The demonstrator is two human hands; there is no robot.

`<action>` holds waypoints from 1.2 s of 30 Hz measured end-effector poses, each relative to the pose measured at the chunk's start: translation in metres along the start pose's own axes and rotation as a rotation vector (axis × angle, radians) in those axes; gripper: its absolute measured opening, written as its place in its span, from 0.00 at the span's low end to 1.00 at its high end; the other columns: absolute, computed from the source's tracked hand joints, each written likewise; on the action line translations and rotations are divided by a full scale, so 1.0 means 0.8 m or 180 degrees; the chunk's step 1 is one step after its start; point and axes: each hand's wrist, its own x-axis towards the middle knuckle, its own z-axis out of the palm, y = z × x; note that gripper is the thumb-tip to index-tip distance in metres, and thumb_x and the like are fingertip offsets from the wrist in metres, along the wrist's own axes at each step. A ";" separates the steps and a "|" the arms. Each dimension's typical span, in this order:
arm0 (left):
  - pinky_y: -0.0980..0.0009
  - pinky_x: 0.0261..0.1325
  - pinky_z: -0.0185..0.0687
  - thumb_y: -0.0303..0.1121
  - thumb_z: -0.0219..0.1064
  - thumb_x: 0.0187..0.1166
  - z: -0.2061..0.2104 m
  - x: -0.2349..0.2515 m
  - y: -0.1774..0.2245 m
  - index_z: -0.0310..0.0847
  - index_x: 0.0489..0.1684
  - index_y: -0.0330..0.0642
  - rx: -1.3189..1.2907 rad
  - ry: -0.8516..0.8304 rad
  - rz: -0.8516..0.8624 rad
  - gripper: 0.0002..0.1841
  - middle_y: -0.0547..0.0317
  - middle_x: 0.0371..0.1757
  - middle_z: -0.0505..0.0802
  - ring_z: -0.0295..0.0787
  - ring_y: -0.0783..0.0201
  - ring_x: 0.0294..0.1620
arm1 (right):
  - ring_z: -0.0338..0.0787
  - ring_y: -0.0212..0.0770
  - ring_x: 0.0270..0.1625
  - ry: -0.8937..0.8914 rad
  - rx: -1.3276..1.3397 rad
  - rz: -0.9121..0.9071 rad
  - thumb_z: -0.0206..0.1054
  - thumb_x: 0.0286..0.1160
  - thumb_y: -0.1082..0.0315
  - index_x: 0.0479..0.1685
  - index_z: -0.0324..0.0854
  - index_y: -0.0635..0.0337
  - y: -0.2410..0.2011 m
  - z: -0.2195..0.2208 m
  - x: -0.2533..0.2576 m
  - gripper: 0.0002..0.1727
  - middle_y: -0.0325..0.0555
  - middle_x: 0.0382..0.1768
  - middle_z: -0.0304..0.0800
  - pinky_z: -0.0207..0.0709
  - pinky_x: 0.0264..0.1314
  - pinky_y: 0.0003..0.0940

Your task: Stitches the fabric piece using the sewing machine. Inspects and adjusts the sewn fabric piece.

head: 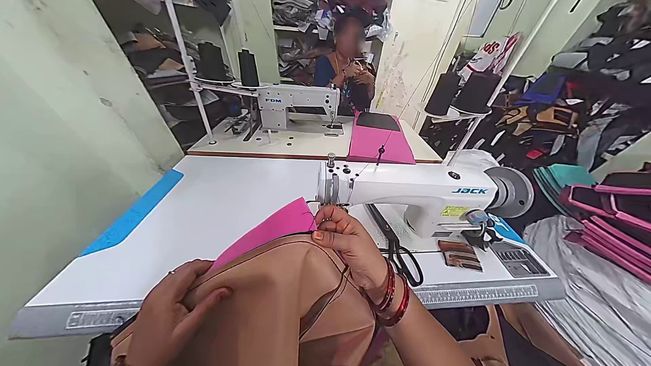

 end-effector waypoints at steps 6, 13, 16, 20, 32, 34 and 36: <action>0.76 0.45 0.82 0.74 0.55 0.75 0.006 0.002 -0.010 0.85 0.43 0.31 -0.0200 -0.0033 -0.0019 0.44 0.49 0.33 0.92 0.86 0.75 0.37 | 0.83 0.19 0.27 -0.0020 0.0148 0.0195 0.62 0.76 0.77 0.44 0.77 0.57 -0.001 -0.004 -0.001 0.06 0.27 0.23 0.85 0.77 0.36 0.16; 0.86 0.43 0.78 0.72 0.60 0.72 0.014 0.004 -0.024 0.85 0.45 0.26 -0.0493 -0.0177 -0.0217 0.44 0.54 0.33 0.92 0.82 0.87 0.35 | 0.87 0.19 0.33 -0.0213 0.0015 0.0297 0.65 0.78 0.76 0.50 0.78 0.59 -0.005 -0.016 -0.003 0.07 0.30 0.32 0.92 0.79 0.39 0.16; 0.78 0.47 0.81 0.64 0.63 0.74 0.004 0.005 -0.019 0.83 0.50 0.22 -0.0451 -0.0417 -0.0404 0.40 0.48 0.38 0.93 0.85 0.79 0.38 | 0.88 0.20 0.41 -0.0215 -0.0252 0.0274 0.64 0.77 0.75 0.56 0.77 0.62 -0.006 -0.025 -0.009 0.12 0.32 0.41 0.91 0.81 0.46 0.19; 0.47 0.53 0.83 0.43 0.66 0.76 -0.005 0.010 -0.011 0.79 0.56 0.14 -0.0350 -0.0664 -0.0599 0.30 0.27 0.44 0.92 0.90 0.45 0.44 | 0.89 0.34 0.51 -0.0188 -0.1358 0.0344 0.68 0.75 0.73 0.75 0.70 0.71 0.001 -0.036 -0.026 0.27 0.51 0.53 0.89 0.84 0.58 0.32; 0.46 0.54 0.82 0.38 0.67 0.76 0.005 0.013 -0.019 0.79 0.57 0.13 -0.0314 -0.0741 -0.0705 0.27 0.25 0.45 0.91 0.90 0.42 0.43 | 0.92 0.39 0.44 0.0296 -0.2138 0.0715 0.68 0.78 0.65 0.69 0.79 0.66 0.043 -0.082 -0.114 0.22 0.51 0.47 0.92 0.84 0.53 0.38; 0.44 0.54 0.81 0.38 0.66 0.76 0.008 0.011 -0.017 0.78 0.58 0.13 -0.0283 -0.0733 -0.0744 0.28 0.25 0.45 0.91 0.89 0.42 0.44 | 0.90 0.31 0.41 0.0422 -0.1771 0.0602 0.67 0.78 0.70 0.66 0.80 0.67 0.050 -0.083 -0.120 0.19 0.45 0.43 0.92 0.84 0.51 0.31; 0.49 0.52 0.82 0.42 0.65 0.76 0.012 0.008 -0.020 0.79 0.57 0.16 -0.0230 -0.0646 -0.0711 0.29 0.29 0.44 0.91 0.89 0.49 0.42 | 0.88 0.23 0.39 0.0460 -0.1155 0.0580 0.65 0.76 0.74 0.61 0.81 0.66 0.053 -0.085 -0.122 0.16 0.35 0.39 0.91 0.83 0.49 0.24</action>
